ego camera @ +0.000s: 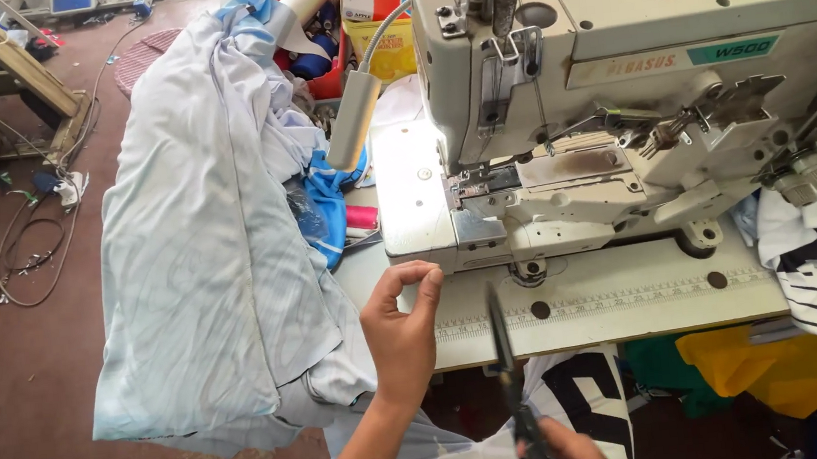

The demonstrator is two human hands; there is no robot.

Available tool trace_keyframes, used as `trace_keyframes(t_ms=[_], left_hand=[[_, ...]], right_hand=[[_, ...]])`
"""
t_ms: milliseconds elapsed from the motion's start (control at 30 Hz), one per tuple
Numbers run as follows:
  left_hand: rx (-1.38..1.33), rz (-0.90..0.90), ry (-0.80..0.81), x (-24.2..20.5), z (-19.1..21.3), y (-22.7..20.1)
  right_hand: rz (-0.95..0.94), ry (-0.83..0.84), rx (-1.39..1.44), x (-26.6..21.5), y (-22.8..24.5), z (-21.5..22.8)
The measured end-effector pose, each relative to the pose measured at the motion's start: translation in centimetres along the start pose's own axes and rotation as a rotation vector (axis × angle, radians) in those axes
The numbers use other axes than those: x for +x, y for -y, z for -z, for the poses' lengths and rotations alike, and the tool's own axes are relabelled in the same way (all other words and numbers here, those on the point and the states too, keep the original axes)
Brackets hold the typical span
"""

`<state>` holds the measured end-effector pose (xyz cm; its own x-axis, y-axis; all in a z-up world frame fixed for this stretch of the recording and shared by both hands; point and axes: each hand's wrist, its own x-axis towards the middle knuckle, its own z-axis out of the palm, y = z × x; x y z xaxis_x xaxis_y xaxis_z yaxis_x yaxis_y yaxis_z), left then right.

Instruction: Threading an industrial sewing machine and trimming thread using scissors

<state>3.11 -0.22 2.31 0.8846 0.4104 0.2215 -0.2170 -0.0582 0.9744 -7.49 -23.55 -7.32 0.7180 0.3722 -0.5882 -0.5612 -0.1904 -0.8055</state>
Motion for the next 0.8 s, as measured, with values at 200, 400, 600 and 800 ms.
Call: trace_keyframes(t_ms=[200, 400, 600, 800], left_hand=[[0.124, -0.031, -0.014, 0.1, 0.4, -0.9], [0.170, -0.031, -0.011, -0.5, 0.6, -0.7], [0.198, -0.003, -0.012, -0.7, 0.7, -0.5], [0.193, 0.008, 0.010, -0.3, 1.0, -0.5]], right_hand=[[0.120, 0.076, 0.036, -1.1, 5.6, -5.0], [0.182, 0.121, -0.045, -1.0, 7.7, -5.9], [0.229, 0.066, -0.114, -1.6, 9.5, -6.7], [0.118, 0.048, -0.060, -1.2, 9.2, -6.7]])
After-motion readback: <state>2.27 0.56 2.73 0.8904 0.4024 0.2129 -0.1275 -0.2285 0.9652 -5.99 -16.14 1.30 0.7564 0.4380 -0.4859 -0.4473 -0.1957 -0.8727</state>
